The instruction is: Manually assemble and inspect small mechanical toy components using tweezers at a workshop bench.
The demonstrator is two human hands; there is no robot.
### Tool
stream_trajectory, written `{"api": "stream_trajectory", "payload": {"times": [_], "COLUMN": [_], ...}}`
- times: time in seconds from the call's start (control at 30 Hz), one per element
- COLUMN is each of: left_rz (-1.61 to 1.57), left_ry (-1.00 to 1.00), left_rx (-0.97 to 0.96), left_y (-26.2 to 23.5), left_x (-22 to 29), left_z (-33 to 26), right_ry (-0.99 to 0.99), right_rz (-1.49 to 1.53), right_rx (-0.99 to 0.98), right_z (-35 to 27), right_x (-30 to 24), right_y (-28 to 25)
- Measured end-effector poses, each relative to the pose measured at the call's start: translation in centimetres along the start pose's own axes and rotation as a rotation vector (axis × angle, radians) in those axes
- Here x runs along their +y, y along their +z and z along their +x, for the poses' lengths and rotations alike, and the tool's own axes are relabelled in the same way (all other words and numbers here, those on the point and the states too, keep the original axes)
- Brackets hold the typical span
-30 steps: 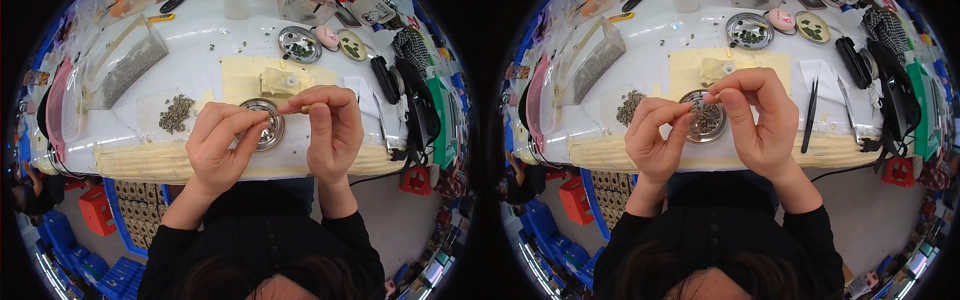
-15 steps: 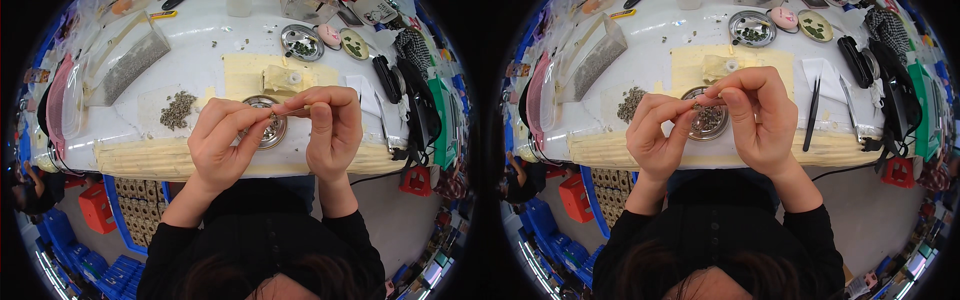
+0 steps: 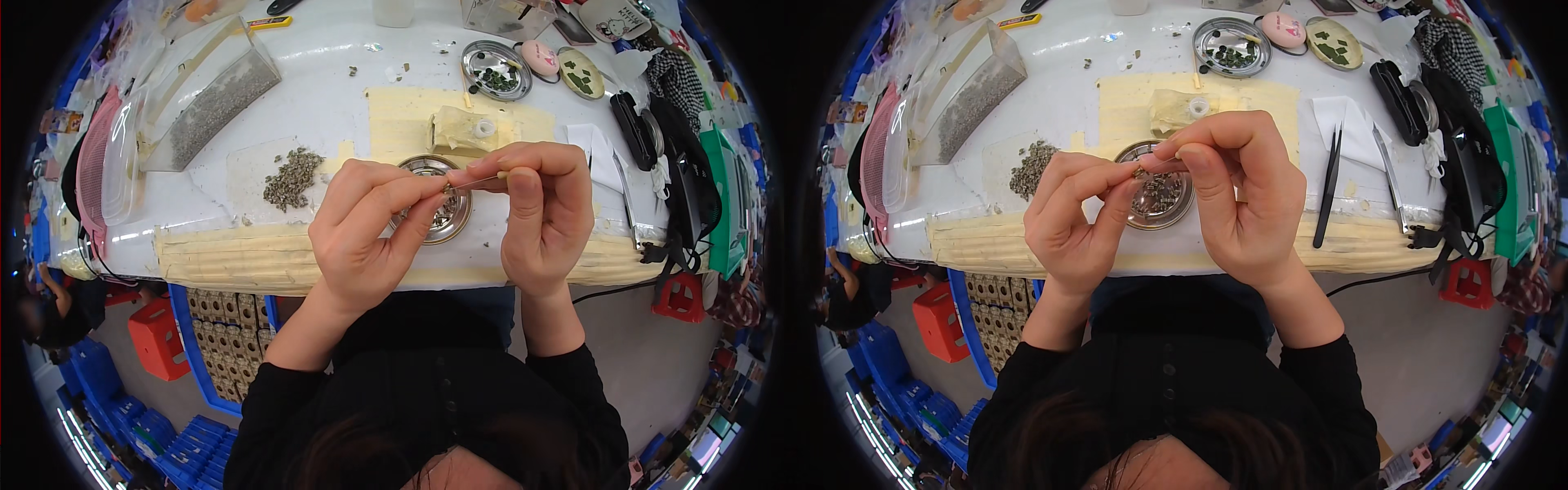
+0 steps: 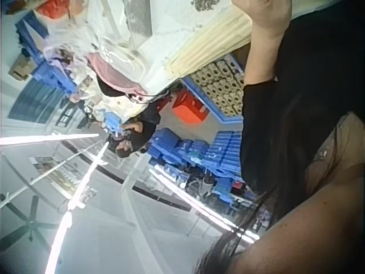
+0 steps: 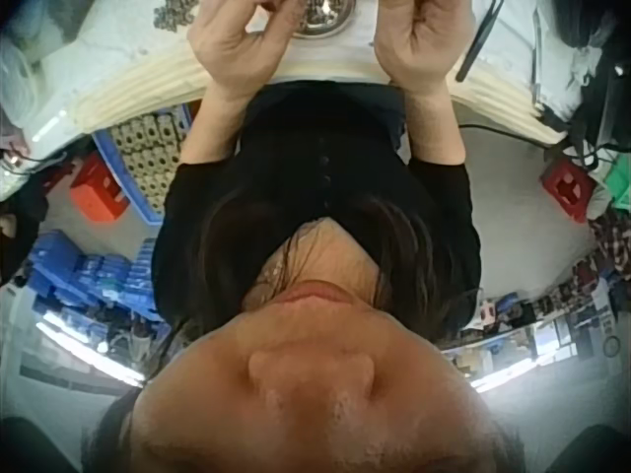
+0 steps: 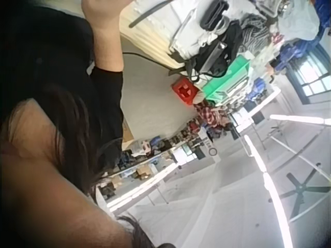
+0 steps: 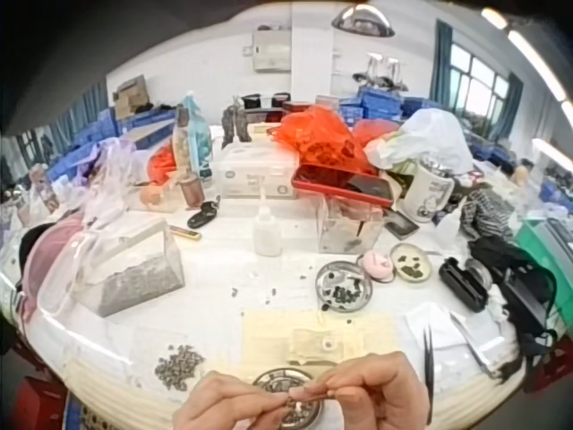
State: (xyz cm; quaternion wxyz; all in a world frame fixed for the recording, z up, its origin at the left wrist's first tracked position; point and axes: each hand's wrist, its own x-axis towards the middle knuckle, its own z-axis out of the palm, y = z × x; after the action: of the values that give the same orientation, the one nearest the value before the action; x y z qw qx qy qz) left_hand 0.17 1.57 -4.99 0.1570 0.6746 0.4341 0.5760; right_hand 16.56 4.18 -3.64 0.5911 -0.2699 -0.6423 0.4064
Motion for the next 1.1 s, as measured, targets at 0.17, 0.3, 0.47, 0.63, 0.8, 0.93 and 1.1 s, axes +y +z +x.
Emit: {"api": "stream_trajectory", "payload": {"times": [0.17, 0.3, 0.47, 0.63, 0.8, 0.93, 1.1], "left_rz": [-0.001, -0.001, -0.012, -0.018, -0.043, -0.065, -0.048], "left_ry": [0.001, -0.003, -0.004, 0.014, 0.024, 0.052, 0.100], "left_rx": [0.001, 0.005, 0.014, 0.039, 0.049, 0.068, 0.049], "left_y": [-0.1, -0.1, -0.1, -0.2, -0.3, -0.3, -0.3], "left_x": [0.1, 0.0, 0.1, -0.1, -0.2, -0.5, -0.4], "left_z": [0.0, -0.1, -0.1, -0.2, -0.2, -0.4, -0.1], "right_ry": [0.041, 0.054, -0.142, -0.296, -0.245, 0.099, 0.311], "right_rz": [-0.062, -0.084, -0.523, -0.927, -0.935, -0.409, 0.008], "right_rx": [-0.042, 0.026, 0.262, 0.186, 0.148, -0.014, -0.015], "right_z": [0.1, 0.4, 1.1, 2.0, 1.6, -0.1, -1.5], "right_x": [-0.3, -0.5, 0.5, 1.2, 0.2, -2.2, -1.1], "right_y": [-0.2, -0.5, -1.7, -1.8, -1.6, -0.5, 0.6]}}
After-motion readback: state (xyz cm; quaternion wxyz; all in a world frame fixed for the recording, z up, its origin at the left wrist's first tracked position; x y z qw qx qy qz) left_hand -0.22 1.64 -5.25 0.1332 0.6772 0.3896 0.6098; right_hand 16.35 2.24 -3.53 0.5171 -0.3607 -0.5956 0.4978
